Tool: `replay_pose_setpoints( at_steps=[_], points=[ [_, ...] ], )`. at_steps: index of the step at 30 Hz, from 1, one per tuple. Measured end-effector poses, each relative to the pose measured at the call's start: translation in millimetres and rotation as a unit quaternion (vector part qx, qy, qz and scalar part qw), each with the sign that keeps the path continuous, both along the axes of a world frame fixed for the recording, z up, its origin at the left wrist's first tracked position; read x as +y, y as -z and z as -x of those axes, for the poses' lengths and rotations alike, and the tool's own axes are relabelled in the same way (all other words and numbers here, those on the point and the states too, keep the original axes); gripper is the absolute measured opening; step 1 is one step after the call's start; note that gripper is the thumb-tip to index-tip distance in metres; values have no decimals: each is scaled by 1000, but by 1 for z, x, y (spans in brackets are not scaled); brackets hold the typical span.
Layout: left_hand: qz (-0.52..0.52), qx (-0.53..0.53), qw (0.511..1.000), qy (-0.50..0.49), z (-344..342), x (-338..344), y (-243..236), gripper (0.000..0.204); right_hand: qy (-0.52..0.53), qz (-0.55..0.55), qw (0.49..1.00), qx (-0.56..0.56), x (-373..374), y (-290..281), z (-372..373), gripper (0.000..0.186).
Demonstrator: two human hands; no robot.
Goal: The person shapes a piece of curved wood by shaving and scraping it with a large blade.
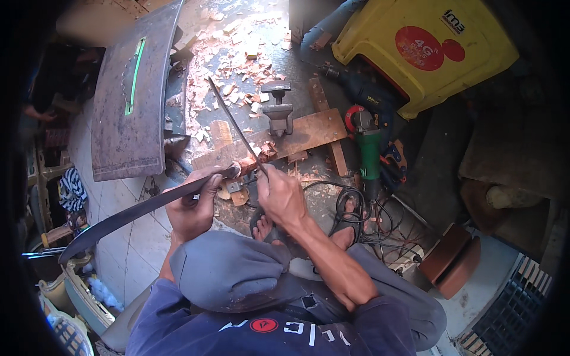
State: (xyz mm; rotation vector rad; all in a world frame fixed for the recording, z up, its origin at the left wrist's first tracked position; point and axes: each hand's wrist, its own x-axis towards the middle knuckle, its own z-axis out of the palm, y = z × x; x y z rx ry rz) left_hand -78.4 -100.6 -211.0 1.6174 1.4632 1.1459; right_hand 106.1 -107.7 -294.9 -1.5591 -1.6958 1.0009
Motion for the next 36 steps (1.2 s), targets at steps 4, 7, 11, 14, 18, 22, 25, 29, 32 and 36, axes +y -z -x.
replay_pose_setpoints(
  at_steps=[4,7,11,14,18,22,25,29,32,36],
  points=[
    [20,-21,999,-24,-4,-4,3,14,39,-79,996,-28,-13,3,14,19],
    [26,-31,998,-45,-5,-4,2,14,-3,-15,996,-92,-12,8,10,26],
    [23,-25,999,-39,-4,-3,2,14,23,-66,997,-14,-10,-7,13,29],
    [53,-23,997,-56,-9,-2,-6,15,31,-95,994,-50,-8,-7,19,29],
    [80,-10,994,-77,-9,-4,-8,14,1,13,996,-94,-9,-13,15,27],
    [53,26,996,-74,-8,-3,-4,14,33,-89,994,-60,-10,-24,22,23],
    [49,-20,996,-72,-11,-8,2,14,2,-9,992,-128,-10,-5,18,20],
    [45,47,996,-59,-7,-3,-7,14,14,-53,997,-54,-6,-19,17,19],
    [69,-8,994,-84,-11,1,-9,13,15,-40,995,-88,-8,-17,23,18],
    [47,7,997,-67,-8,-1,-7,12,-13,29,997,-68,-8,3,7,16]
  ],
)
